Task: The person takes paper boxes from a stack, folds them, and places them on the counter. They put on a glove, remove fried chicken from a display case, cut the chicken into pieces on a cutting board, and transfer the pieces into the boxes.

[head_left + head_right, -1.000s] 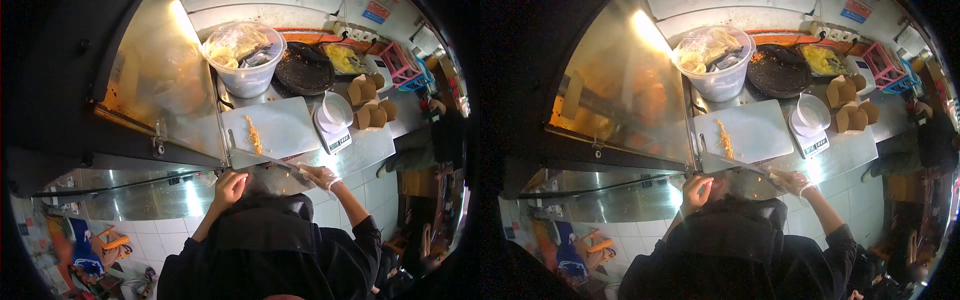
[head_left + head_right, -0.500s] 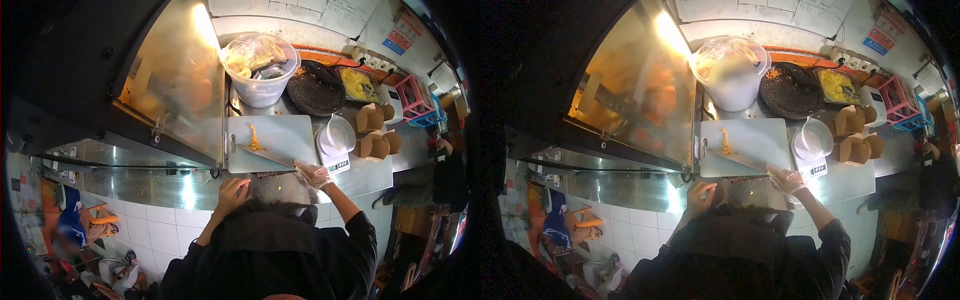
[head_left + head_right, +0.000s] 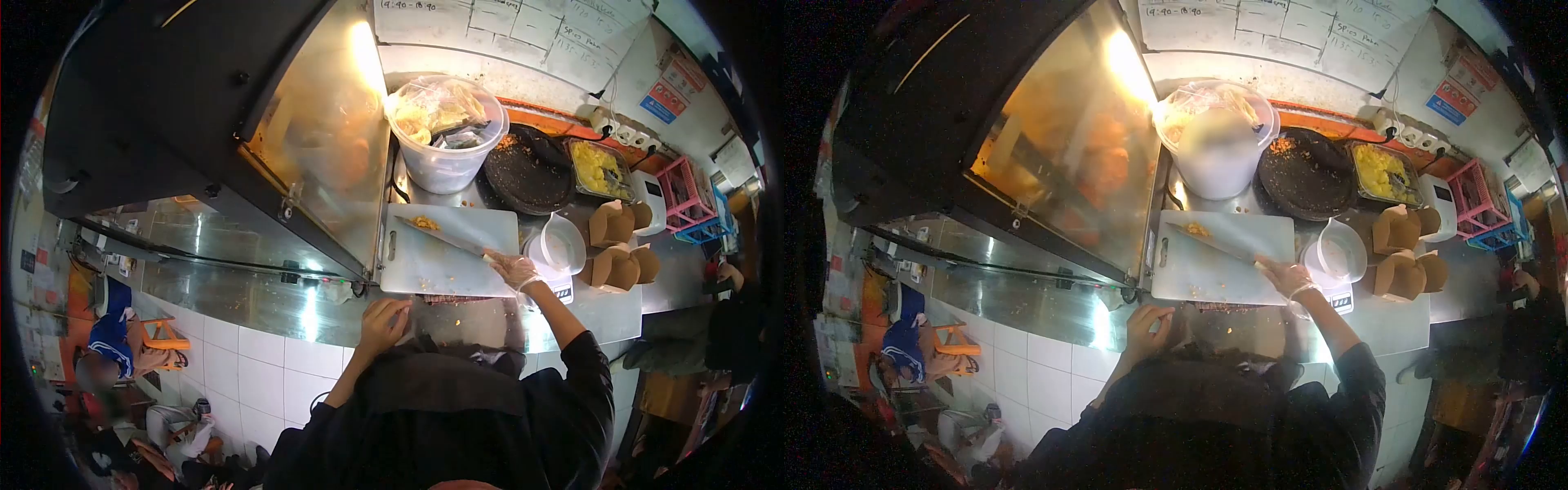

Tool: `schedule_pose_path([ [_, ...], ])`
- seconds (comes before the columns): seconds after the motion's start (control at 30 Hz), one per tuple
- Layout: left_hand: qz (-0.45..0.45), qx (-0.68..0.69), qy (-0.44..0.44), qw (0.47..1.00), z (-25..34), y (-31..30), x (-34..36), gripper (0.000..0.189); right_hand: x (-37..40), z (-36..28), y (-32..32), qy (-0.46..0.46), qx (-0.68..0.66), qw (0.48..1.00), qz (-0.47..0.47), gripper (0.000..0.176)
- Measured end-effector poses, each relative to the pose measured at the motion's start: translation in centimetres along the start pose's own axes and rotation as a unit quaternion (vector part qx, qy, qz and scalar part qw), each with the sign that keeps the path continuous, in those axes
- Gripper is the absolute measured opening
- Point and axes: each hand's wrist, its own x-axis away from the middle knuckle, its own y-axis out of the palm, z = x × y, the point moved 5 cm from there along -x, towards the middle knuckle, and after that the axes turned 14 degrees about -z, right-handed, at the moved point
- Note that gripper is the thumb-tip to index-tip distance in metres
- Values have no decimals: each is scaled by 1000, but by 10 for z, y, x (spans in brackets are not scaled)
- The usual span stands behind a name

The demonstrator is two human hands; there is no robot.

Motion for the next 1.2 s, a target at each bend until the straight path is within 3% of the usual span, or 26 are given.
schedule_pose_path([
  [0.17, 2, 12, -2, 1000, -5, 0, 3, 13, -5, 4, 24, -116, -177, 977, -11, 52],
  [0.27, -4, 18, -1, 1000, -6, -1, 3, 13, -16, -1, 46, -147, -167, 975, 10, 48],
  [0.33, -4, 19, 7, 1000, -5, -2, 2, 13, -20, 4, 61, -71, -383, 918, -67, 49],
  [0.4, 2, 16, 25, 1000, -3, -4, -1, 13, -13, -6, 65, -137, -400, 905, -47, 51],
  [0.47, -10, 12, 19, 1000, -5, -5, -1, 13, -13, -11, 65, -118, -406, 904, -58, 51],
  [0.53, -26, 18, 13, 999, -6, -5, 2, 14, -7, -23, 60, -9, -405, 909, -104, 50],
  [0.6, -41, 28, 11, 999, -8, -8, 1, 15, -36, -3, 83, -114, -273, 955, 0, 53],
  [0.67, -36, 34, 22, 999, -10, -8, 2, 15, -36, -4, 90, -113, -285, 952, 24, 51],
  [0.73, -45, 64, 9, 997, -15, -6, 0, 14, -8, -39, 63, -13, -437, 899, -25, 44],
  [0.83, -111, 192, -91, 971, -24, 10, 1, 16, 8, -59, 66, -49, -531, 845, -38, 56],
  [0.9, -186, 329, -203, 903, -33, 37, 8, 20, -3, -61, 83, -269, -364, 881, 139, 49],
  [0.93, -216, 390, -223, 867, -50, 65, 21, 30, -4, -63, 100, -200, -569, 797, 16, 45],
  [0.97, -224, 425, -244, 842, -52, 78, 23, 32, 1, -75, 116, -116, -735, 659, -108, 42],
  [1.07, -244, 516, -293, 766, -43, 103, 21, 39, 15, -121, 111, -146, -750, 638, -96, 39],
  [1.13, -272, 511, -258, 773, -55, 111, 20, 37, -19, -111, 149, -112, -620, 777, 0, 42],
  [1.2, -275, 498, -274, 775, -56, 111, 19, 33, -29, -110, 160, -138, -513, 844, 73, 41],
])
